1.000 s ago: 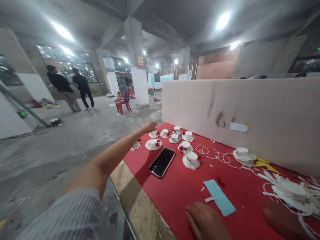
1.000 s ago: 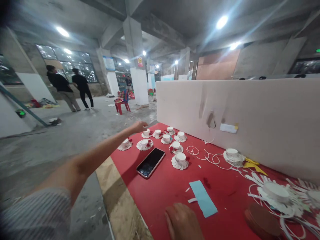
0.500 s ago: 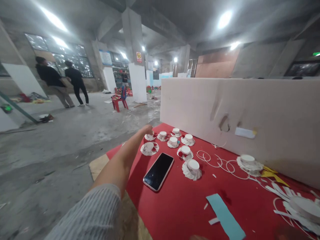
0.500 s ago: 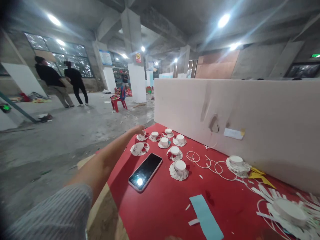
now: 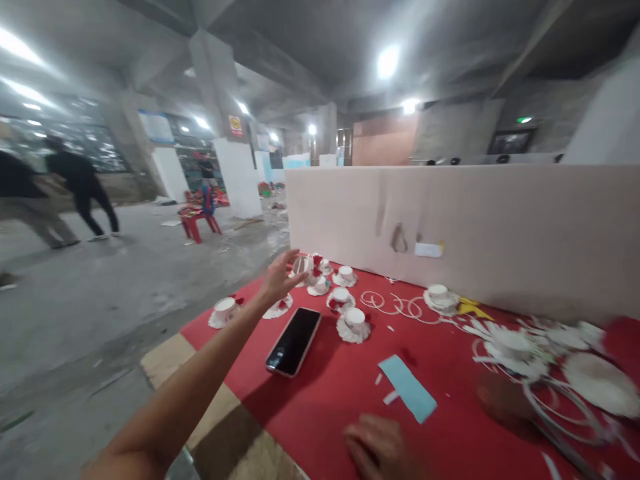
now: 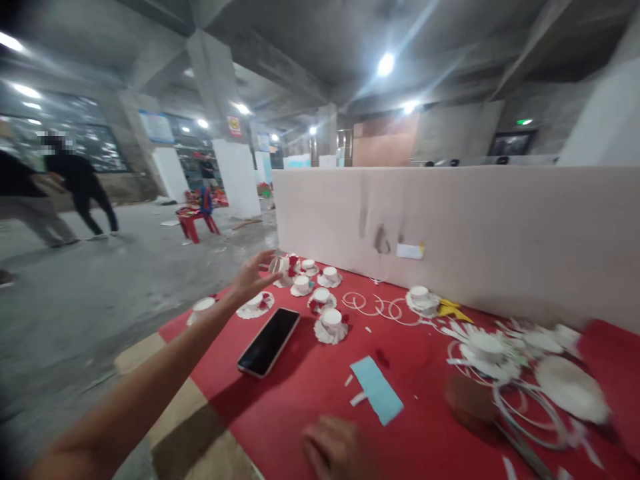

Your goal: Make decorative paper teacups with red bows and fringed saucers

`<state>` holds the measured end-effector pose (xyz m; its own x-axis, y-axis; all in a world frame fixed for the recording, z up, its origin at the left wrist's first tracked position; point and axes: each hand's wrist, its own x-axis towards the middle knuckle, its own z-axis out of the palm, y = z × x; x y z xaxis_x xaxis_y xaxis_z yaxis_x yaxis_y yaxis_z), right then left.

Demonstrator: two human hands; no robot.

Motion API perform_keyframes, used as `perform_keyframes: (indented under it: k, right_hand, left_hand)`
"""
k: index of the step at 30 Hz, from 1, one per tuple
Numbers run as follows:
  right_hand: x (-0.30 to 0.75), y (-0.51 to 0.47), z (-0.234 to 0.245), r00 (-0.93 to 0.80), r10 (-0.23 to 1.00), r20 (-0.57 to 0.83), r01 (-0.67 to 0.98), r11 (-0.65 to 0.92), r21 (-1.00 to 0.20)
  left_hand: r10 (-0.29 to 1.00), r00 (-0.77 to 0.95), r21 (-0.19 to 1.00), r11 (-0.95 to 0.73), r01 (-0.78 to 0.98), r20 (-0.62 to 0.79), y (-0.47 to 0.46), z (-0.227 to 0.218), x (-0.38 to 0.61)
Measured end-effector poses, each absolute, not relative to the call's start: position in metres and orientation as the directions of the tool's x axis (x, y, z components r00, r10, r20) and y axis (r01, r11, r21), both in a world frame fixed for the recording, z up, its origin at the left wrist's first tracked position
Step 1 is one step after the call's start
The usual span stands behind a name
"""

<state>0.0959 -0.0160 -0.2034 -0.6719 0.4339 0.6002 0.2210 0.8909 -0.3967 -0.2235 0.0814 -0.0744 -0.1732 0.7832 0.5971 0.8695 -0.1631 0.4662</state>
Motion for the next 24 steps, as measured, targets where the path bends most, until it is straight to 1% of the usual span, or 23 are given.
perform_keyframes:
  k: [1,2,4,6,7,9,11,14,18,21,24]
  right_hand:
    - [0.099,-0.014,-0.194,-0.634,0.526,0.567,0.227,0.828,-0.513]
    - [0.104,-0.010,-0.183,-0.582,0.616,0.531,0.232,0.752,-0.617]
    - [0.116,0.002,-0.161,-0.415,0.776,0.476,0.186,0.584,-0.790]
    - [0.133,0.017,-0.142,-0.238,0.901,0.363,0.117,0.398,-0.910]
    - [0.141,0.025,-0.135,-0.173,0.937,0.305,0.076,0.321,-0.944]
    - [0.158,0.038,-0.124,-0.107,0.957,0.271,-0.011,0.272,-0.962]
    - [0.172,0.046,-0.117,-0.112,0.963,0.245,-0.049,0.241,-0.969]
    - [0.188,0.050,-0.110,-0.240,0.951,0.193,-0.061,0.184,-0.981]
    - [0.201,0.050,-0.101,-0.410,0.901,0.143,-0.062,0.129,-0.990]
    - [0.210,0.051,-0.092,-0.437,0.890,0.127,-0.037,0.124,-0.992]
    - [0.221,0.051,-0.081,-0.421,0.896,0.140,-0.002,0.154,-0.988]
  left_hand:
    - [0.764,-0.098,0.438,-0.255,0.862,0.638,0.070,-0.081,-0.199]
    - [0.731,-0.053,0.399,-0.309,0.863,0.680,0.059,-0.088,-0.175]
    - [0.667,0.035,0.301,-0.381,0.874,0.744,0.037,-0.101,-0.131]
    - [0.579,0.172,0.154,-0.470,0.869,0.797,0.019,-0.111,-0.095]
    - [0.537,0.242,0.080,-0.507,0.858,0.808,0.011,-0.115,-0.080]
    - [0.467,0.355,-0.035,-0.566,0.823,0.810,0.001,-0.122,-0.056]
    - [0.432,0.424,-0.089,-0.609,0.788,0.796,-0.006,-0.128,-0.037]
    - [0.413,0.462,-0.097,-0.654,0.750,0.785,-0.011,-0.134,-0.016]
    - [0.414,0.477,-0.089,-0.677,0.731,0.775,-0.015,-0.136,0.001]
    - [0.401,0.494,-0.107,-0.684,0.722,0.772,-0.014,-0.131,0.008]
    - [0.369,0.495,-0.129,-0.686,0.716,0.787,-0.008,-0.122,0.014]
